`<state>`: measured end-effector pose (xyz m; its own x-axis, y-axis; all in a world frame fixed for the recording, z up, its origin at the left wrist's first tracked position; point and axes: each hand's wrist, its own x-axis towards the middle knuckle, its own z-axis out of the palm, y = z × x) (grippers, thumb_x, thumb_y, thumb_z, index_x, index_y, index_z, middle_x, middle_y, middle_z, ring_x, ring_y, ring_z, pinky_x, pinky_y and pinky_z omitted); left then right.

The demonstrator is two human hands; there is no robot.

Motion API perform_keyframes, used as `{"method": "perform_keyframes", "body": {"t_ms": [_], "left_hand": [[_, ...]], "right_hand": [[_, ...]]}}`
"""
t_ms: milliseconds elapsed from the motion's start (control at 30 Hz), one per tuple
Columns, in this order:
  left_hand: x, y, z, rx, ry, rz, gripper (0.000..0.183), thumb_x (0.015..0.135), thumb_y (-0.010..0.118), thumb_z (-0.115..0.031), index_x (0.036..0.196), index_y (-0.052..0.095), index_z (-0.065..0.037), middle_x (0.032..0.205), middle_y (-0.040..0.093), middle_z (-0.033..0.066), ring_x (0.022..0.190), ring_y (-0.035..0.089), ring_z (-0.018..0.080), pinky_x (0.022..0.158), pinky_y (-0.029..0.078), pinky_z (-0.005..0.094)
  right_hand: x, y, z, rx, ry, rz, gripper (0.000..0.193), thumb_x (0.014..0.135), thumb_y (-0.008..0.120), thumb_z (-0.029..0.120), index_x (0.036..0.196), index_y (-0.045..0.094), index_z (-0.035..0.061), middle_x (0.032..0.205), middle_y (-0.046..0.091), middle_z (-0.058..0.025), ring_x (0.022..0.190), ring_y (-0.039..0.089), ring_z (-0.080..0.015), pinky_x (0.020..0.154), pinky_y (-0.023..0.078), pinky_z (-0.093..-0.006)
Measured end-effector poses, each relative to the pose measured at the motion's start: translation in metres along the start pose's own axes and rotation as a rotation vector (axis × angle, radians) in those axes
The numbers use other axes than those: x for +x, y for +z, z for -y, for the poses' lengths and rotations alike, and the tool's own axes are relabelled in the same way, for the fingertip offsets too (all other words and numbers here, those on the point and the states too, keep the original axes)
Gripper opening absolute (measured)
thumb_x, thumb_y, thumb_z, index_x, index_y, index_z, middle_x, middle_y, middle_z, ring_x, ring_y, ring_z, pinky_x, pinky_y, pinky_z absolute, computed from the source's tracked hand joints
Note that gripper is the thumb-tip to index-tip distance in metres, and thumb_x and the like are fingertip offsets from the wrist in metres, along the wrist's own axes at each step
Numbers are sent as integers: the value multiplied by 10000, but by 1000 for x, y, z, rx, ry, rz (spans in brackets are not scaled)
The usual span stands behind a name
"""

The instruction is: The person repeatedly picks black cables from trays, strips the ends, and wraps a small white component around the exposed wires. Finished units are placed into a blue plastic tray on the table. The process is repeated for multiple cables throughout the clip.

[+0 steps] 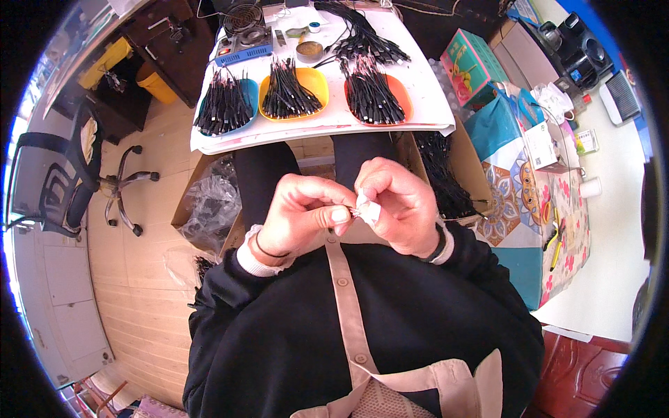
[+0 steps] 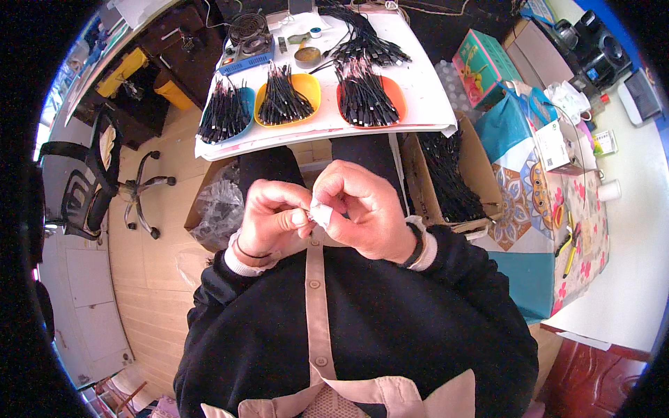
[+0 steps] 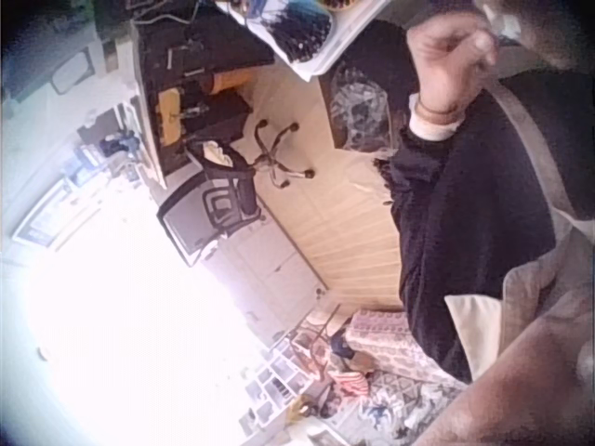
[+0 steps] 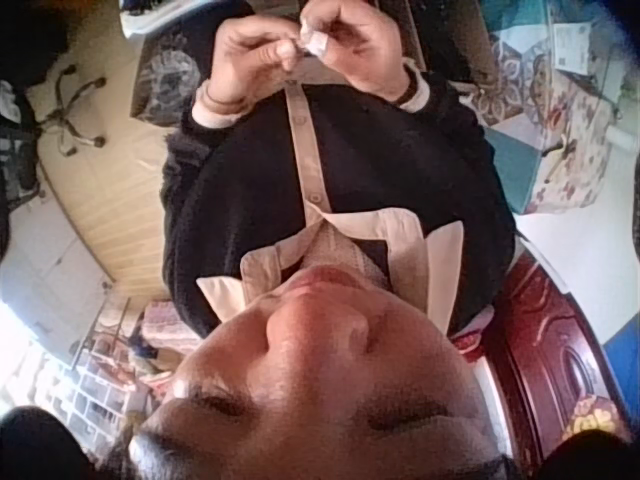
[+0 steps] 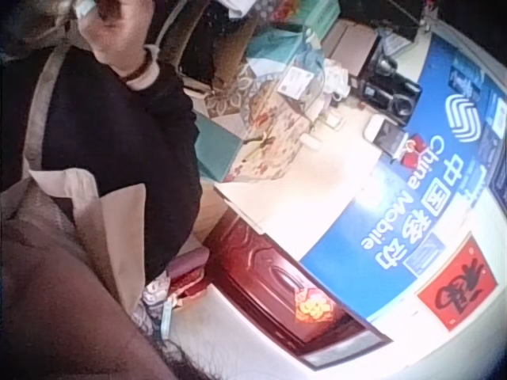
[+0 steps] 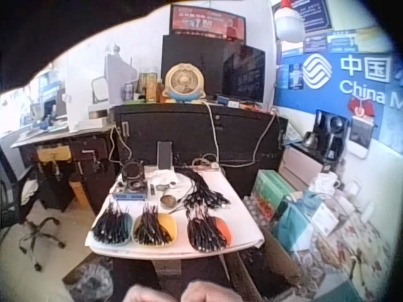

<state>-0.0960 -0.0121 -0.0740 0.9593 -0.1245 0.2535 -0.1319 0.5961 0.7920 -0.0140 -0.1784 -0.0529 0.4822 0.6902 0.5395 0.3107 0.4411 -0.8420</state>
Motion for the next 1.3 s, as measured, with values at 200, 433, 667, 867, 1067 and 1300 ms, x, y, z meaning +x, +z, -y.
{"method": "perform_keyframes", "body": {"t_ms": [200, 433, 667, 867, 1067, 1300], "left_hand": [[1, 2, -28, 565, 118, -60, 120, 857, 653, 26, 968, 692, 52, 821, 667, 93, 705, 598, 98, 624, 474, 215], [22, 6, -50, 599, 60, -148, 122, 862, 651, 14, 973, 695, 39, 841, 673, 86, 692, 598, 83, 612, 477, 209], [40, 1, -54, 1202, 336, -286, 140, 804, 651, 45, 943, 656, 47, 739, 632, 110, 602, 610, 189, 550, 474, 282], [66, -28, -49, 1614, 462, -216, 188, 778, 631, 30, 966, 634, 32, 771, 639, 146, 676, 630, 303, 608, 510, 364], [116, -65, -97, 1406, 145, -312, 106, 838, 634, -31, 939, 640, 2, 847, 677, 156, 761, 680, 285, 683, 527, 321], [240, -162, -104, 1709, 158, 57, 80, 821, 612, -68, 873, 651, -21, 784, 648, 163, 727, 635, 343, 661, 508, 383]], "right_hand": [[6, -13, -8, 48, 96, 35, 72, 888, 603, 13, 943, 569, -18, 943, 535, -71, 833, 520, -106, 719, 435, -231], [52, -43, 16, -636, -362, 201, 294, 709, 741, 55, 989, 652, 68, 927, 582, -71, 793, 569, -225, 690, 474, -324], [71, -30, -5, -919, -421, -20, 233, 665, 736, -22, 856, 606, 9, 836, 554, -91, 702, 559, -250, 619, 460, -334], [75, -17, -42, -555, 137, -270, 126, 809, 648, -34, 904, 569, -11, 850, 548, -100, 720, 550, -214, 650, 450, -324], [59, -53, -74, -505, 209, -111, 69, 870, 576, 58, 869, 597, -7, 839, 573, -113, 756, 573, -237, 676, 458, -311], [16, -62, -139, -562, 172, 320, 123, 804, 649, 144, 804, 583, 40, 833, 550, -81, 800, 572, -266, 701, 492, -367]]}}
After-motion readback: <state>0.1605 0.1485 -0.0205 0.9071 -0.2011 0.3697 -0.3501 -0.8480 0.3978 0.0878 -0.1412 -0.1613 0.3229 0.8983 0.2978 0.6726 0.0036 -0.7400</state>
